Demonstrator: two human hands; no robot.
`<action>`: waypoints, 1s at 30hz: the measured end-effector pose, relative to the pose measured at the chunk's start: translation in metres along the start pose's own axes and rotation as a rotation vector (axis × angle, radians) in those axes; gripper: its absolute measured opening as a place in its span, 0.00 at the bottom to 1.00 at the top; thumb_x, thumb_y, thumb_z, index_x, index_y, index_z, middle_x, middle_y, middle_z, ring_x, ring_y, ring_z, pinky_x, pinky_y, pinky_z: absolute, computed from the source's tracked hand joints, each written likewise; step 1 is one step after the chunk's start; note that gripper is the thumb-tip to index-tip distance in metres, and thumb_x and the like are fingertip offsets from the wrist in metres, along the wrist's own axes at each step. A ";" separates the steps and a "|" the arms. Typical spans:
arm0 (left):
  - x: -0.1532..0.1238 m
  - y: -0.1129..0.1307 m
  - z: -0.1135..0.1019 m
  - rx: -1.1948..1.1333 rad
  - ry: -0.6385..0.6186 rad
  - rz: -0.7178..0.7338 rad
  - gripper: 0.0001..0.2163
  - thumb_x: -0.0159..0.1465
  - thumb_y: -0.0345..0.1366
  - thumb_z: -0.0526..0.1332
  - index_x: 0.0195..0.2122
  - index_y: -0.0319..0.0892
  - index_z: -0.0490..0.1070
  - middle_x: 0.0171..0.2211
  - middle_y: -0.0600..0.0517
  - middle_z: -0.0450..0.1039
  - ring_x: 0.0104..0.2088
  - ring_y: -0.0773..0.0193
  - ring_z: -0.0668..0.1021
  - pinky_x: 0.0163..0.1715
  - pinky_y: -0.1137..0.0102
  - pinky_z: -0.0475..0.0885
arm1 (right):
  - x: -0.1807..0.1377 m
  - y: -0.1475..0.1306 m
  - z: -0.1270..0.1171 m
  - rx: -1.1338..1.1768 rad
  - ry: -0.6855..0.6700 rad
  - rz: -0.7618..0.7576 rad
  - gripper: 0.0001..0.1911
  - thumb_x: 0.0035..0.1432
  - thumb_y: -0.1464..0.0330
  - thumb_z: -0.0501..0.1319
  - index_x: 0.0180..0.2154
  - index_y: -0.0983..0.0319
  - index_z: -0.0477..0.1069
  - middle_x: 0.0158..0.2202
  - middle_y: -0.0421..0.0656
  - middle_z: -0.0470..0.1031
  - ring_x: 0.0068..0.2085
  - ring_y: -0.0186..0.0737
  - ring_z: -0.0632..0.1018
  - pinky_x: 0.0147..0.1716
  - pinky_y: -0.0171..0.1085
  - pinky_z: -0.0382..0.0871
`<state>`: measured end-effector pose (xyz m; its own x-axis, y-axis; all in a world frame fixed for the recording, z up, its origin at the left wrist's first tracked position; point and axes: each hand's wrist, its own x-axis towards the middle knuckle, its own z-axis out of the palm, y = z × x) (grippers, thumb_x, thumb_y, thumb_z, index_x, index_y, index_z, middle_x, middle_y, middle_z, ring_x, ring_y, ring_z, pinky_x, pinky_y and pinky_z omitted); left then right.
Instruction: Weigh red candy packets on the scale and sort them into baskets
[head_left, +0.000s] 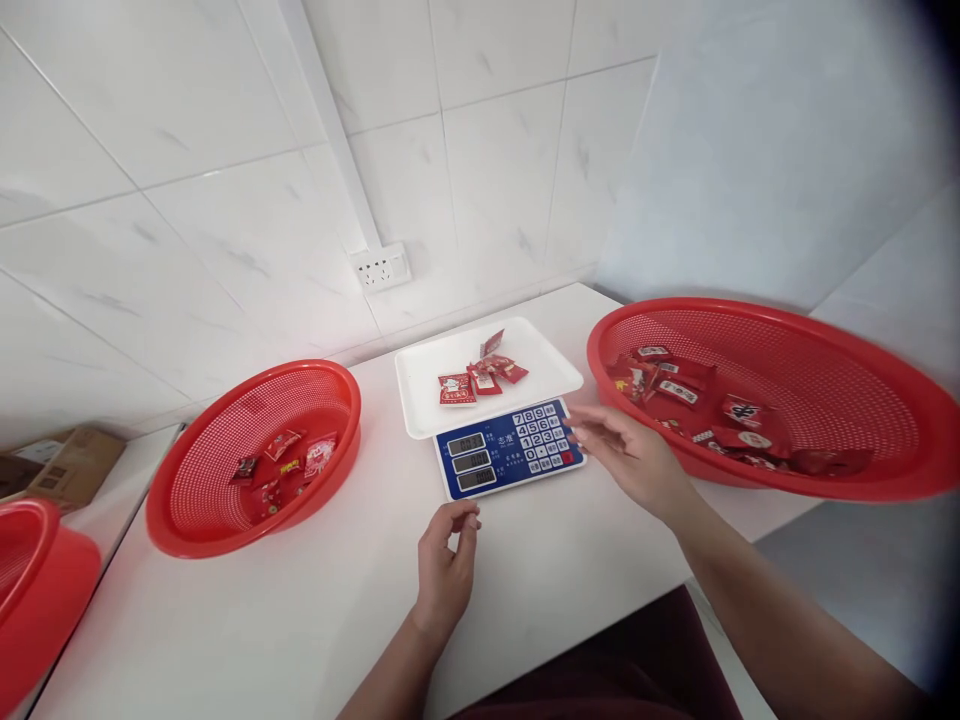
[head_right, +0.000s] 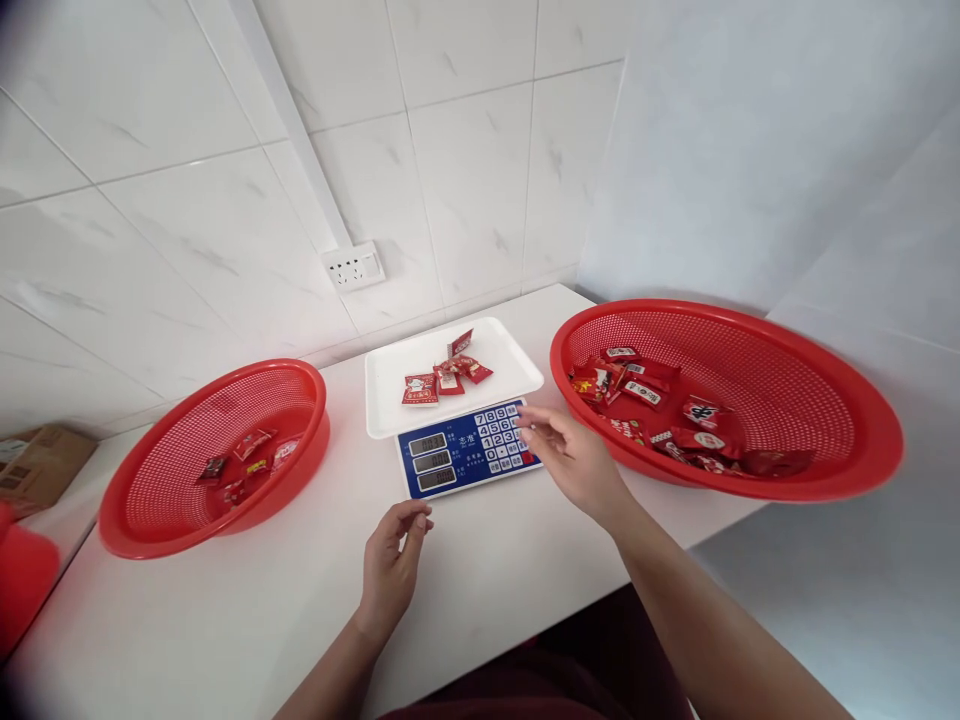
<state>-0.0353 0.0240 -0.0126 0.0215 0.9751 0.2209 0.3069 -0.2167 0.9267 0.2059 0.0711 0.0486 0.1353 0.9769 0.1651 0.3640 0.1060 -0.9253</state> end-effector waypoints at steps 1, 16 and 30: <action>0.000 -0.001 0.000 -0.010 -0.016 -0.025 0.08 0.63 0.37 0.54 0.39 0.42 0.70 0.32 0.50 0.72 0.32 0.65 0.75 0.35 0.68 0.72 | -0.009 0.010 0.000 0.010 0.004 0.044 0.18 0.54 0.56 0.57 0.43 0.59 0.70 0.40 0.45 0.76 0.39 0.42 0.77 0.40 0.41 0.73; 0.002 -0.006 0.007 0.111 -0.400 -0.045 0.09 0.59 0.36 0.57 0.39 0.46 0.74 0.34 0.52 0.75 0.31 0.65 0.74 0.32 0.71 0.71 | -0.070 0.065 0.033 -0.398 -0.293 -0.045 0.14 0.60 0.61 0.49 0.36 0.56 0.72 0.36 0.41 0.78 0.37 0.42 0.77 0.38 0.41 0.70; 0.005 -0.006 0.006 0.267 -0.490 -0.023 0.11 0.62 0.35 0.53 0.43 0.46 0.71 0.38 0.51 0.74 0.34 0.64 0.76 0.35 0.70 0.73 | -0.063 0.025 -0.007 -0.281 -0.373 -0.053 0.13 0.59 0.61 0.52 0.39 0.55 0.73 0.37 0.42 0.78 0.39 0.42 0.77 0.39 0.39 0.71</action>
<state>-0.0309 0.0308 -0.0184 0.4319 0.9016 -0.0250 0.5417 -0.2372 0.8064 0.2127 0.0109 0.0176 -0.2119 0.9769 0.0285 0.6037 0.1538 -0.7822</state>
